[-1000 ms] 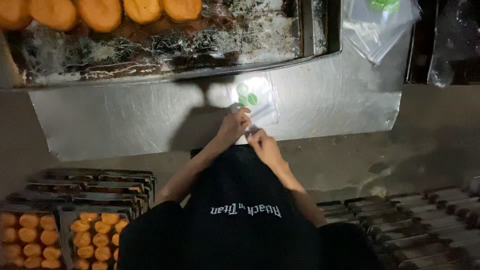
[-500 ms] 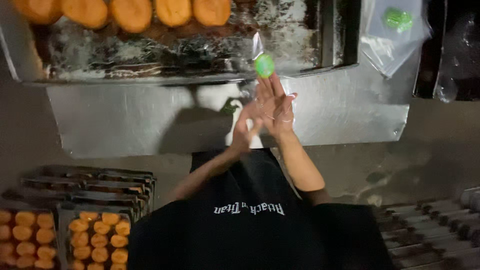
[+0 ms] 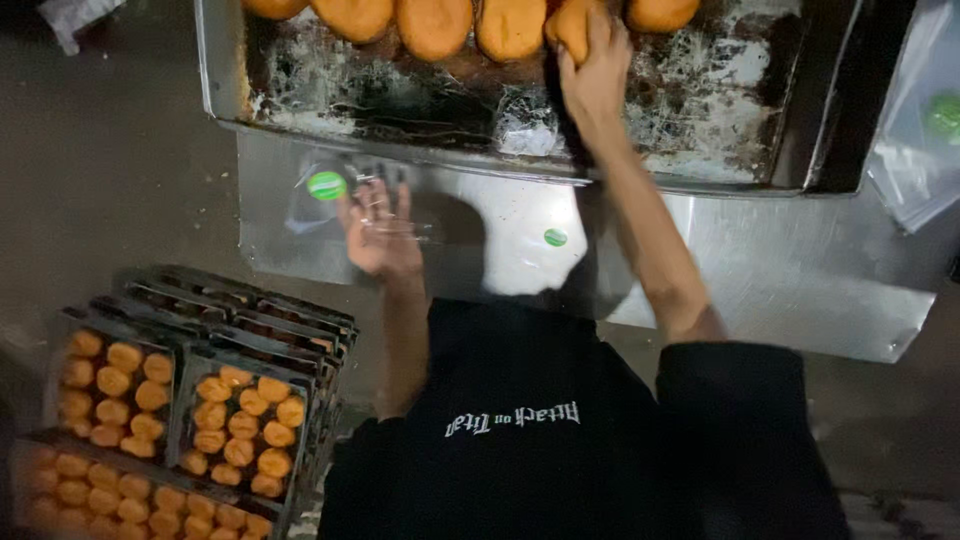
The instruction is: The person bags donuts by hand. They pick up donuts one at a time from a metal tray and place them into individual plastic bags, then set the bags on a metal work surface.
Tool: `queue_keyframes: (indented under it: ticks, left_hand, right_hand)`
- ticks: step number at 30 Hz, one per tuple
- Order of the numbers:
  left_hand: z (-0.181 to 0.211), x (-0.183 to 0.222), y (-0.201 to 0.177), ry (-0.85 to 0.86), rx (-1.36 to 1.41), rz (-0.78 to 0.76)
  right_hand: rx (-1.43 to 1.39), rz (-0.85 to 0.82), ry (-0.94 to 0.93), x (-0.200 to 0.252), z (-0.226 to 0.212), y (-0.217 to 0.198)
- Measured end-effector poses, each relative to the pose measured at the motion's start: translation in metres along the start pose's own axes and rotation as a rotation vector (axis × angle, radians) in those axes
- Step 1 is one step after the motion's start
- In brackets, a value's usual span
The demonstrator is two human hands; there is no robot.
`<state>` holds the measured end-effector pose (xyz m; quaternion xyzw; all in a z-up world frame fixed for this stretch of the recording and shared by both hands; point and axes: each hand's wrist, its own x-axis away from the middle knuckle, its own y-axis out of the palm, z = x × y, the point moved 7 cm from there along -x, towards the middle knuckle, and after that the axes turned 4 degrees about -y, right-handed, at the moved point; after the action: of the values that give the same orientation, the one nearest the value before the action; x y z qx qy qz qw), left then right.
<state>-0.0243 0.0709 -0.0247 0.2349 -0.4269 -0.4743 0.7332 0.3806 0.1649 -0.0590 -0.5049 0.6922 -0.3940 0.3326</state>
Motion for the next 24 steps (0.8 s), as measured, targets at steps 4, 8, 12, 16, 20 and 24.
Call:
queue_keyframes:
  ticks: [4,8,12,16,20,24]
  left_hand:
    - [0.001,-0.015,0.016,0.077,0.084,-0.03]
    - [-0.06,0.047,0.081,-0.137,-0.172,-0.276]
    - [-0.099,0.094,0.121,-0.364,-0.047,-0.519]
    - [-0.152,0.112,0.085,-0.611,-0.027,-0.333]
    - [-0.16,0.137,0.079,-0.144,-0.945,-0.7]
    - [-0.227,0.19,0.026,-0.648,-1.131,-0.651]
  right_hand:
    - [-0.211,0.275,-0.206,0.154,-0.136,-0.038]
    - [-0.196,0.474,-0.514,0.2,-0.201,-0.105]
    - [-0.257,0.379,-0.465,0.22,-0.18,-0.131]
    - [-0.397,0.38,-0.347,0.232,-0.15,-0.136]
    - [-1.0,0.62,0.118,0.256,-0.073,-0.131]
    - [-0.252,0.086,0.441,0.206,0.028,-0.168]
